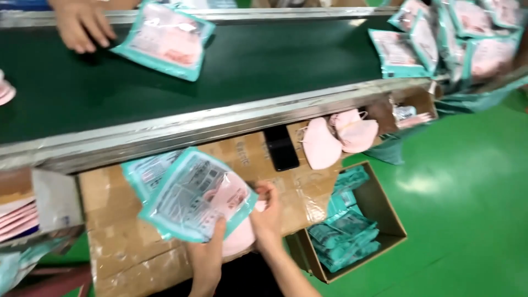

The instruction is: Packing pink face masks into plastic pouches on a factory assembly line.

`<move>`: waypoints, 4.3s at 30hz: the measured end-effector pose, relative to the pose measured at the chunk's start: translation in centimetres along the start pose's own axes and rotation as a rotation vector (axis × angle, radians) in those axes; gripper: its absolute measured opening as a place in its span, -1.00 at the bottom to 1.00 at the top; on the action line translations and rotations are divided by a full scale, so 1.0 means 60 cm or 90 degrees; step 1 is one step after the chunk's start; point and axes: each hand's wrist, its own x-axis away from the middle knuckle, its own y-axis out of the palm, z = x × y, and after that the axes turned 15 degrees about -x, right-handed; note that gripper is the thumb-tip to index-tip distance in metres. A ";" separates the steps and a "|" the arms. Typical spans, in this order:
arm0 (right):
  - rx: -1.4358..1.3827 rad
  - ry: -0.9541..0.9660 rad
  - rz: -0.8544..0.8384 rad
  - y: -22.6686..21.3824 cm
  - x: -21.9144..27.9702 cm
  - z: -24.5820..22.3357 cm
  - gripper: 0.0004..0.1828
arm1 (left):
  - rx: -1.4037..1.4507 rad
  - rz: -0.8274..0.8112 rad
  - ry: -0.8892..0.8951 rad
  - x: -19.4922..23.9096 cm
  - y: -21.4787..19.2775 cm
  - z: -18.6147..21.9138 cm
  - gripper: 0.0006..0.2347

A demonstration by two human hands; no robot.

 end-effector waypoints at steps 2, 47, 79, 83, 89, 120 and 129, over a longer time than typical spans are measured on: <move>-0.234 0.233 -0.021 0.007 0.024 -0.024 -0.54 | -0.070 0.107 0.041 -0.017 -0.009 -0.002 -0.55; -0.141 0.153 -0.185 -0.027 0.033 -0.157 -0.94 | -0.321 -0.280 0.218 -0.153 -0.162 -0.217 -0.57; 0.279 -0.091 -0.575 -0.058 0.217 -0.358 -0.89 | -0.469 -0.297 0.779 0.149 -0.130 0.208 -0.83; 0.300 -0.135 -0.612 -0.060 0.224 -0.379 -0.87 | -0.443 -0.353 0.723 0.165 -0.131 0.225 -0.87; 0.288 -0.029 -0.564 -0.114 0.226 -0.366 -0.87 | -0.572 -0.638 0.635 0.045 -0.201 0.027 -0.79; 0.913 -0.468 -0.086 -0.279 -0.750 -0.517 0.13 | -0.760 -0.175 0.636 -0.526 0.510 0.410 -0.10; 1.147 -0.437 -0.049 -0.470 -0.938 -0.565 0.14 | -0.354 -0.349 0.685 -0.475 1.000 0.405 -0.26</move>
